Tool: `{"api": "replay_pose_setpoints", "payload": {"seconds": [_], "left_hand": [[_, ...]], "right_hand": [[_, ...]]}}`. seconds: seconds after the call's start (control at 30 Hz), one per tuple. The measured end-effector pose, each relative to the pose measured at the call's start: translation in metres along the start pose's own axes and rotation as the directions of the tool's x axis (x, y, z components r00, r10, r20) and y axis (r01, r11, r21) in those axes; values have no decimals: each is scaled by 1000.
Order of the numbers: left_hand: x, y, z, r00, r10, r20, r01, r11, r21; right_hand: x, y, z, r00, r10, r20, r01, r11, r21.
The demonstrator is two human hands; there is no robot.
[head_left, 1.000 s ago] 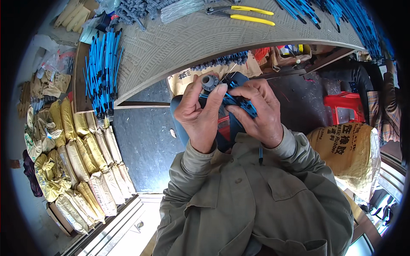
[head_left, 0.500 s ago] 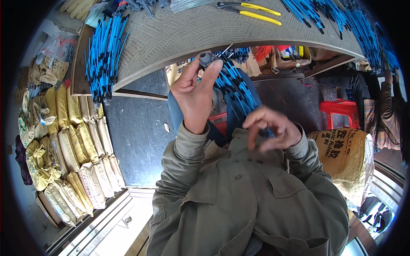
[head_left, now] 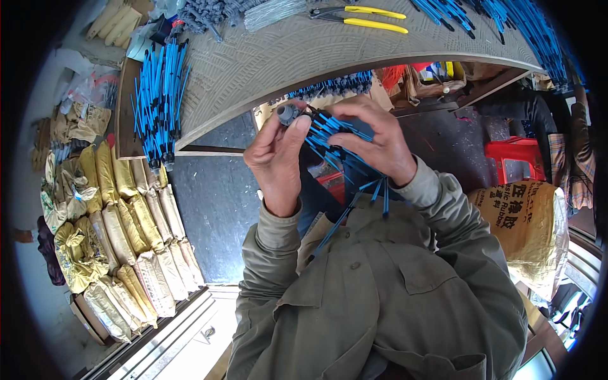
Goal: The person threads metal wires through plastic umbrella ribs, fastens them around a central hub using pliers, and places the assembled components aside.
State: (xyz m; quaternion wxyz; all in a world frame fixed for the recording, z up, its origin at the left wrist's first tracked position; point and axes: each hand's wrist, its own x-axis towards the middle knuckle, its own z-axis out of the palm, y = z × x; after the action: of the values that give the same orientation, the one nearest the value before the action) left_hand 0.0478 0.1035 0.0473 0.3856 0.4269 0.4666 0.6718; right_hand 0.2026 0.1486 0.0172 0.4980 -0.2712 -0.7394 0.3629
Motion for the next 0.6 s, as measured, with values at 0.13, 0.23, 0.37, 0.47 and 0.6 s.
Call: {"api": "replay_pose_setpoints", "payload": {"seconds": [0.13,0.23,0.37,0.47,0.6], "left_hand": [[-6,-3,-9,1000,2,-22,-2,999,37],[-10,-7,-15,998,0,-61,3,999,47],[-16,-9,-19,994,-24,-104,29,999,41],[-16,-10,-20,995,-33,-94,36,999,30],[-16,-13,-23,999,-13,-37,14,1000,10]], "right_hand": [[-9,8,22,995,74,64,-83,983,161],[-14,9,35,1000,-14,-21,14,999,41],[-11,12,38,995,-96,11,96,993,-69],[-1,25,32,984,-164,68,160,985,71],[11,35,24,948,-258,184,247,966,81]]}}
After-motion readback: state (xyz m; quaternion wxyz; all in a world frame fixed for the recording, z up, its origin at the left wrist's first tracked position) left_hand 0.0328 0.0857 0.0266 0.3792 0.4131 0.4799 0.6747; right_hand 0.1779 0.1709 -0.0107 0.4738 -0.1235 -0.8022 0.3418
